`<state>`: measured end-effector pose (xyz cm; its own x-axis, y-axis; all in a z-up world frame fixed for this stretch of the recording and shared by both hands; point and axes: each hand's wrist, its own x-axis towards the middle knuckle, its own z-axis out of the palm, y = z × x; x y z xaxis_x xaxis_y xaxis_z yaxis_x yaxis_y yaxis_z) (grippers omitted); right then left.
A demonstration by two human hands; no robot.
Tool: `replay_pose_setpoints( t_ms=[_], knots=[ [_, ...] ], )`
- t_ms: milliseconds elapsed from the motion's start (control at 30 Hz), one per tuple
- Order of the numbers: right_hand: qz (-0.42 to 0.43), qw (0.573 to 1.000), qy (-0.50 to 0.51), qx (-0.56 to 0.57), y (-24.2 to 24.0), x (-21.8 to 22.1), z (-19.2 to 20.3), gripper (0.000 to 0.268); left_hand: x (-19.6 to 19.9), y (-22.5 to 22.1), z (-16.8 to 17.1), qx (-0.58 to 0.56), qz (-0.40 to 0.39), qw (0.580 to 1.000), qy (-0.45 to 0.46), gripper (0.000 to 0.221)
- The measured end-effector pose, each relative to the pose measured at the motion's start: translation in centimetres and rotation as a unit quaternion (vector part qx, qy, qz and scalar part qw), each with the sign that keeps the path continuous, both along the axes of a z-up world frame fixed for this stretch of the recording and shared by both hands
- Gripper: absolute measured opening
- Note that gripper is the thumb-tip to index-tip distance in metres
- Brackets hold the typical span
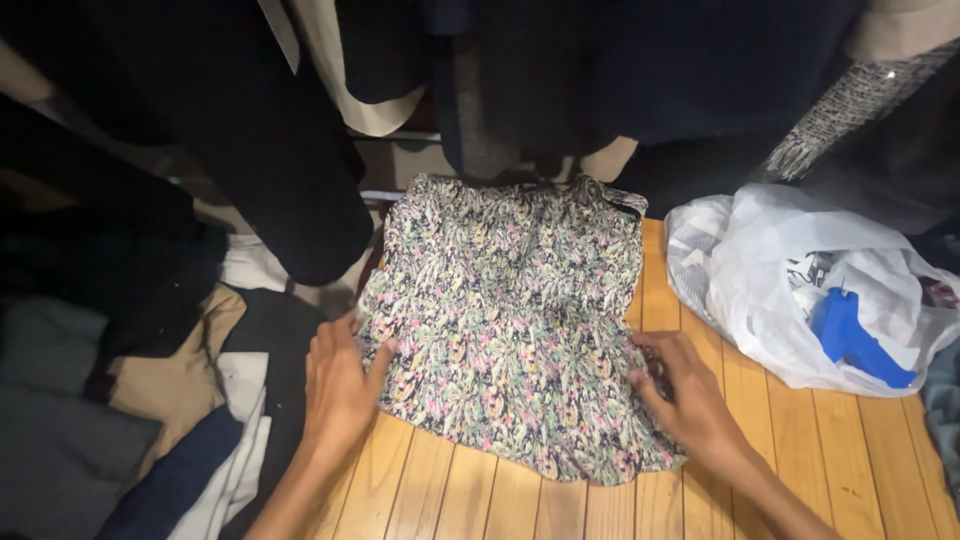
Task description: Attaching price tags to clothing items using a tagging gun
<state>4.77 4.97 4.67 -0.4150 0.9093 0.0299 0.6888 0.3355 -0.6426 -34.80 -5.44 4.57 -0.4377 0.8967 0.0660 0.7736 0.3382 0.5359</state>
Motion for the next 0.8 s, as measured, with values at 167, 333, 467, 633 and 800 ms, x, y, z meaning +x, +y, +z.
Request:
replay_pose_setpoints(
  t_ms=[167, 333, 467, 633, 800],
  knots=[
    [-0.059, 0.993, -0.031, 0.094, -2.7, -0.3, 0.2, 0.053, -1.1, -0.3, -1.1, -0.011, 0.038, 0.998, 0.056, 0.056],
    [-0.131, 0.971, -0.17, 0.11, -5.1, -0.2, -1.6, 0.042, -2.7, -0.6, -3.8, -0.013, 0.019, 0.997, 0.071, 0.048],
    [-0.135, 0.97, -0.182, 0.089, -6.0, -0.3, -1.5, 0.048, -3.6, -0.8, -4.1, 0.021, 0.025, 0.997, 0.069, 0.021],
    [-0.112, 0.972, -0.18, 0.102, -5.7, -0.1, -1.3, 0.025, -3.5, -1.2, -2.3, 0.033, -0.007, 0.997, 0.074, 0.007],
    [-0.06, 0.99, 0.097, -0.083, -3.5, 2.6, -4.7, 0.027, -2.0, -1.2, 1.2, -0.041, 0.016, 0.998, 0.033, 0.011]
  ],
)
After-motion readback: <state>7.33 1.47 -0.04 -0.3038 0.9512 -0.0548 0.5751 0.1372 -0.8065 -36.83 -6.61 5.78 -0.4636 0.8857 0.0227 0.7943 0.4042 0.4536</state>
